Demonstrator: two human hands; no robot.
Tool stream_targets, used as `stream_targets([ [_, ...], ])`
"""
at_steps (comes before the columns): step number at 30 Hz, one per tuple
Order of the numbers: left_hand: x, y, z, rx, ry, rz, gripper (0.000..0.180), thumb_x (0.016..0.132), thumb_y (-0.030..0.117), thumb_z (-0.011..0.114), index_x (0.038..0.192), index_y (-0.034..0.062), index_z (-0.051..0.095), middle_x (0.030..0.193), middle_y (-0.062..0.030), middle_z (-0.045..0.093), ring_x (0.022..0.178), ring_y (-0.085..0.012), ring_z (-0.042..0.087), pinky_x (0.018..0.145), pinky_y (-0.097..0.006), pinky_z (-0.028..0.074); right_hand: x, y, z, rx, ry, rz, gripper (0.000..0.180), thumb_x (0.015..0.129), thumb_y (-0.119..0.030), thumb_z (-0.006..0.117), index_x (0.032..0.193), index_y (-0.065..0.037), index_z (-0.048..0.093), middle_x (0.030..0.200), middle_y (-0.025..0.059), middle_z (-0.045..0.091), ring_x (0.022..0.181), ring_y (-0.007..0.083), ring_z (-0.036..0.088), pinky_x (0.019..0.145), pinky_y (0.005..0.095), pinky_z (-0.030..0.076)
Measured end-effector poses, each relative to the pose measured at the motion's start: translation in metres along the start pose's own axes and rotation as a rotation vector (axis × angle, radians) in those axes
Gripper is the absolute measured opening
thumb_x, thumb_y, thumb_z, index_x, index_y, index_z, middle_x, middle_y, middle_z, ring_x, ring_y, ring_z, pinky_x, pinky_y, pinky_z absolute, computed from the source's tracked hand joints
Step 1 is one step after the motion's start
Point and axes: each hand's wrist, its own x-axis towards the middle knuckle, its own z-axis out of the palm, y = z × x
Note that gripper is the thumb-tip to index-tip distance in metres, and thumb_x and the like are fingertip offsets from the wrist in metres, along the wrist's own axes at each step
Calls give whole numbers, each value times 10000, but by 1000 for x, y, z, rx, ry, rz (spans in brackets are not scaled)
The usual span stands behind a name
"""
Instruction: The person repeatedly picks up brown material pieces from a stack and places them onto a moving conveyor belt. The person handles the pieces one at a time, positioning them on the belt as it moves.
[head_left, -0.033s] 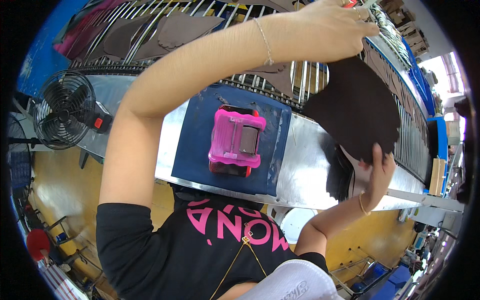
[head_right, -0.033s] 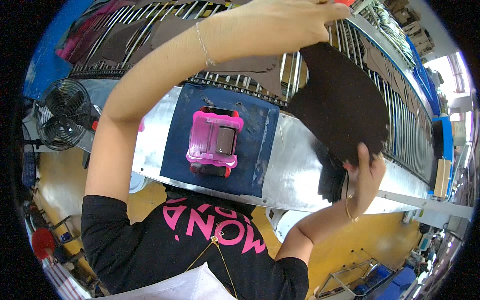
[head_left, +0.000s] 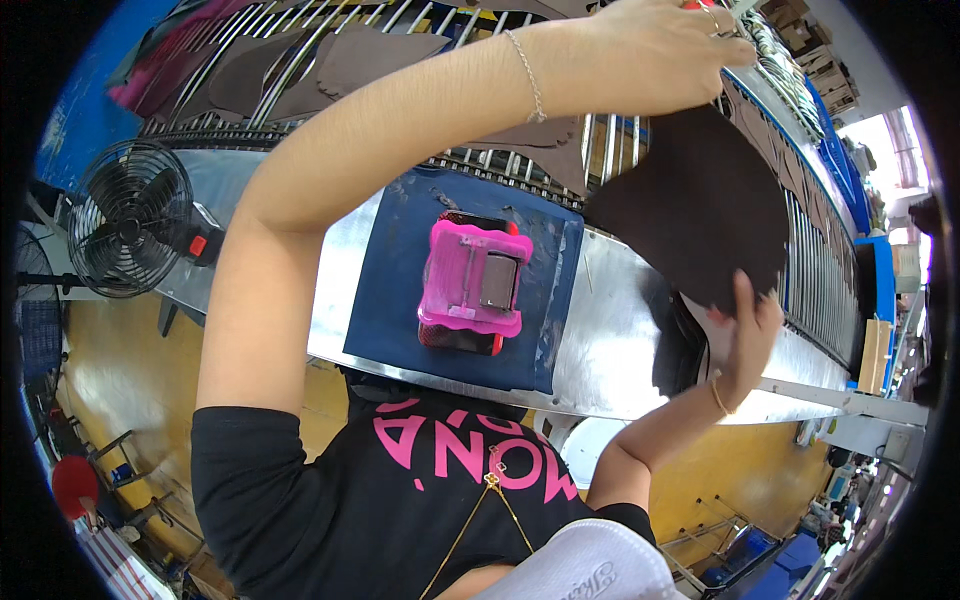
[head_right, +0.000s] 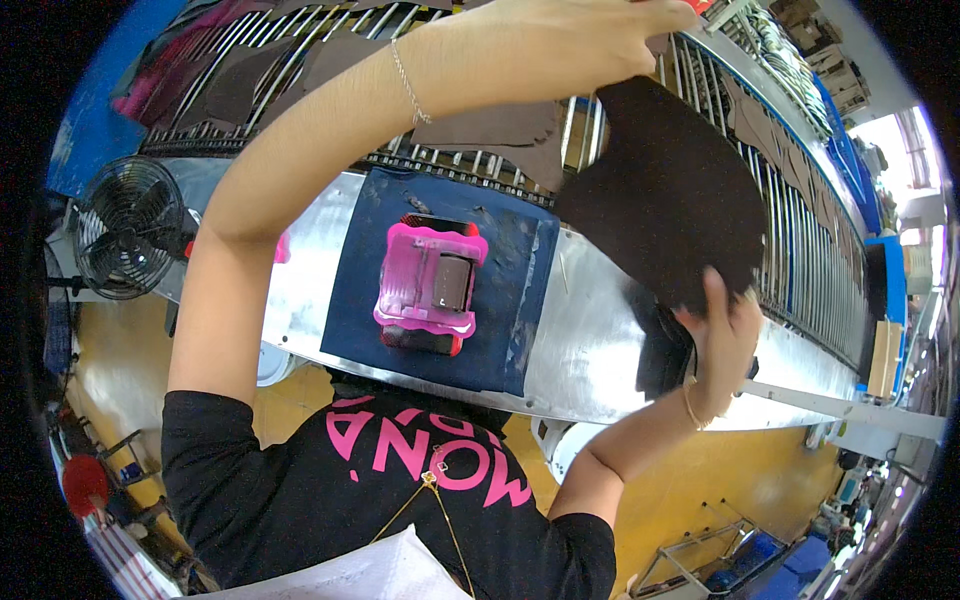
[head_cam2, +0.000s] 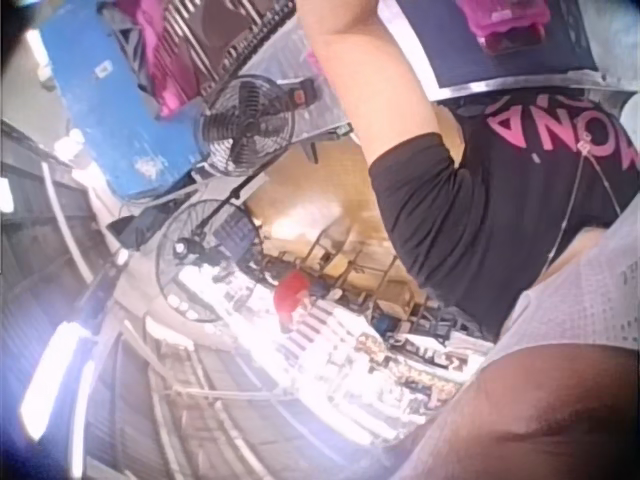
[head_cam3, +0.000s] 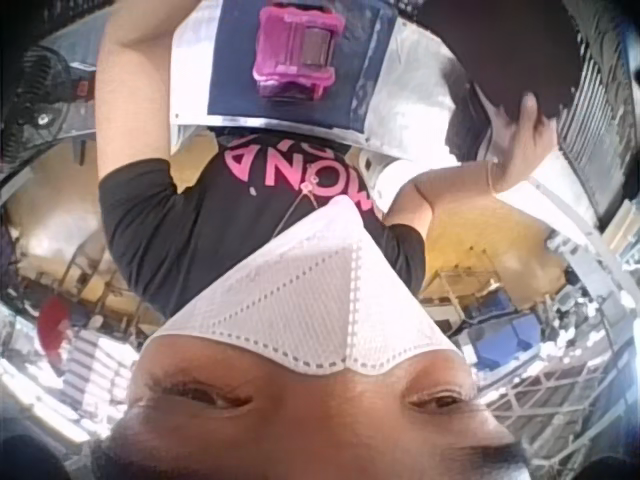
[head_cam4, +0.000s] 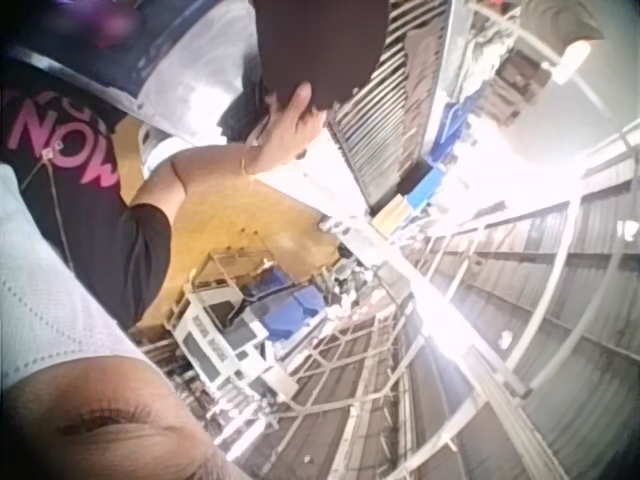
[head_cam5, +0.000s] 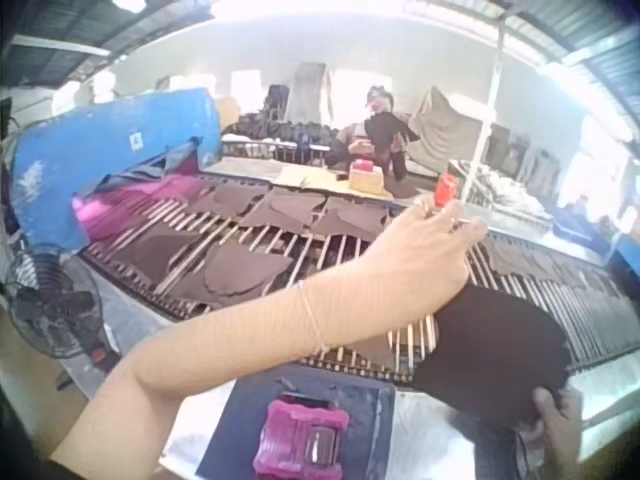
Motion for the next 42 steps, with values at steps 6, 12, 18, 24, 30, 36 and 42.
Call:
stream_targets([
  [6,-28,-33,-22,-193,65,-222,355,758,198,666,1085,77,597,1145,-154,504,1108,-346,471,912,-456,383,57,77,155,674,-141,197,396,870,-98,634,1071,27,316,915,204,552,700,327,675,549,350,594],
  [12,-142,-25,-49,-270,-15,-557,481,810,247,668,1261,192,511,1180,-103,453,984,-270,505,879,-391,405,104,103,291,1248,-317,318,628,927,61,401,1380,-154,24,1215,214,437,943,378,629,771,425,590],
  [18,-236,7,-82,-389,-256,-971,528,822,157,670,1309,117,468,1247,-140,413,1128,-297,451,958,-368,385,139,95,358,1300,-274,434,637,901,124,282,1367,-261,80,1296,193,361,967,372,618,792,429,580],
  [24,-275,23,-88,-404,-303,-1152,558,826,147,670,1333,116,437,1258,-129,399,1073,-276,476,926,-359,405,134,97,370,1147,-312,661,274,939,-75,502,1170,-52,355,1038,189,565,916,323,646,769,418,592],
  [30,-264,31,-73,-460,-291,-1157,560,840,162,663,1348,127,431,1271,-99,404,990,-230,524,857,-348,431,81,75,241,833,-596,251,167,914,-196,600,950,-51,526,823,107,658,710,167,657,608,263,536],
  [36,-263,40,-58,-508,-199,-1117,513,862,124,636,1338,92,447,1192,-77,474,915,-173,536,784,-288,412,48,128,31,-618,434,-159,249,830,-243,646,979,-43,650,951,134,659,907,296,610,790,407,478],
  [42,-249,47,-40,-662,-189,-1186,335,927,113,551,1255,51,513,806,-31,566,738,-124,489,726,-259,405,-27,202,-93,-1067,644,760,634,768,-521,659,1213,-79,571,1225,154,535,1137,353,503,900,492,444],
])
